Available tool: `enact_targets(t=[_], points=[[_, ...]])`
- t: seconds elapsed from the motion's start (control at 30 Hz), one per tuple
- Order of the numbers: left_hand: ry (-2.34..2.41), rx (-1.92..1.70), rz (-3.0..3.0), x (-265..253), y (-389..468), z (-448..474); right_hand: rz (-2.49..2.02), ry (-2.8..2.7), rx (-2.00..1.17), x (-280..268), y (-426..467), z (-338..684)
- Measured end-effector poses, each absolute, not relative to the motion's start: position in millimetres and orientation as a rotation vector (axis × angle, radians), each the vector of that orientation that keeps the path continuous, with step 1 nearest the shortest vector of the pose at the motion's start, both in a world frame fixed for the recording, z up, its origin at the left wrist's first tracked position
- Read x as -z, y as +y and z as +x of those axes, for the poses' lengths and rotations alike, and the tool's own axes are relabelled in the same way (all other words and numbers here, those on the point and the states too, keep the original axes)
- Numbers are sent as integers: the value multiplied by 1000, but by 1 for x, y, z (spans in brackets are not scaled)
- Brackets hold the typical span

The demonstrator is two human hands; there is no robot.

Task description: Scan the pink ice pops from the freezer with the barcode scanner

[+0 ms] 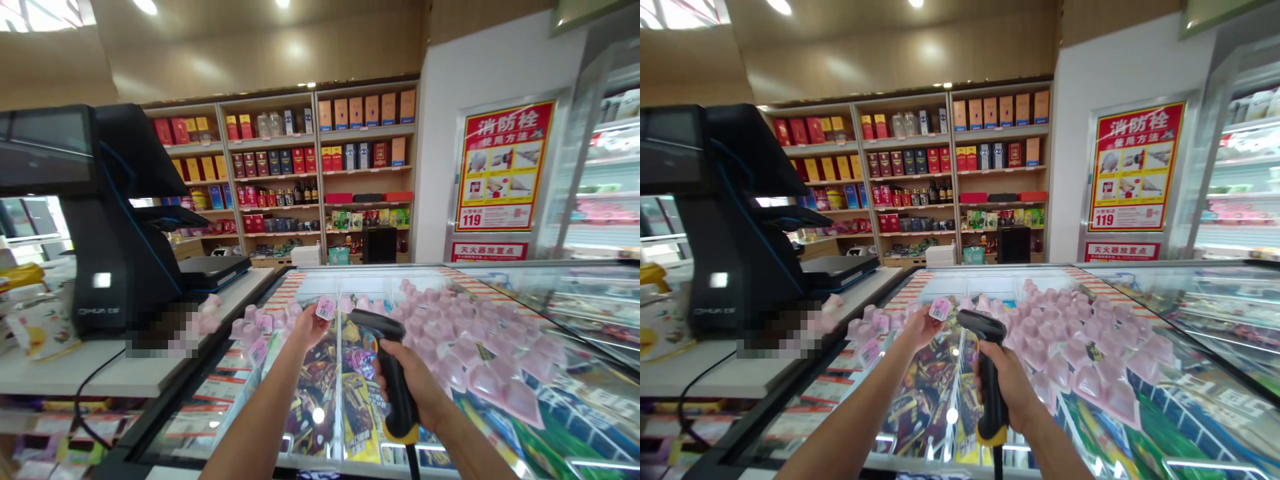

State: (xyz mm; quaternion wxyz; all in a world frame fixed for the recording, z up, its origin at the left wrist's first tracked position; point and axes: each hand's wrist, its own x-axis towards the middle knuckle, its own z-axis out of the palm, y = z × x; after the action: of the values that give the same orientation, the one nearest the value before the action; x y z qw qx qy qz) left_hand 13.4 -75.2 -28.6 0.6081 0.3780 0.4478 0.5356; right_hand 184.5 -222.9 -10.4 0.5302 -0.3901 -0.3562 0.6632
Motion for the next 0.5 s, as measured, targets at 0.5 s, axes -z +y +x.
enact_targets(t=[0.5], points=[[1521, -1467, 1521, 49, -108, -31, -984, -932, -1500, 2, -229, 172]])
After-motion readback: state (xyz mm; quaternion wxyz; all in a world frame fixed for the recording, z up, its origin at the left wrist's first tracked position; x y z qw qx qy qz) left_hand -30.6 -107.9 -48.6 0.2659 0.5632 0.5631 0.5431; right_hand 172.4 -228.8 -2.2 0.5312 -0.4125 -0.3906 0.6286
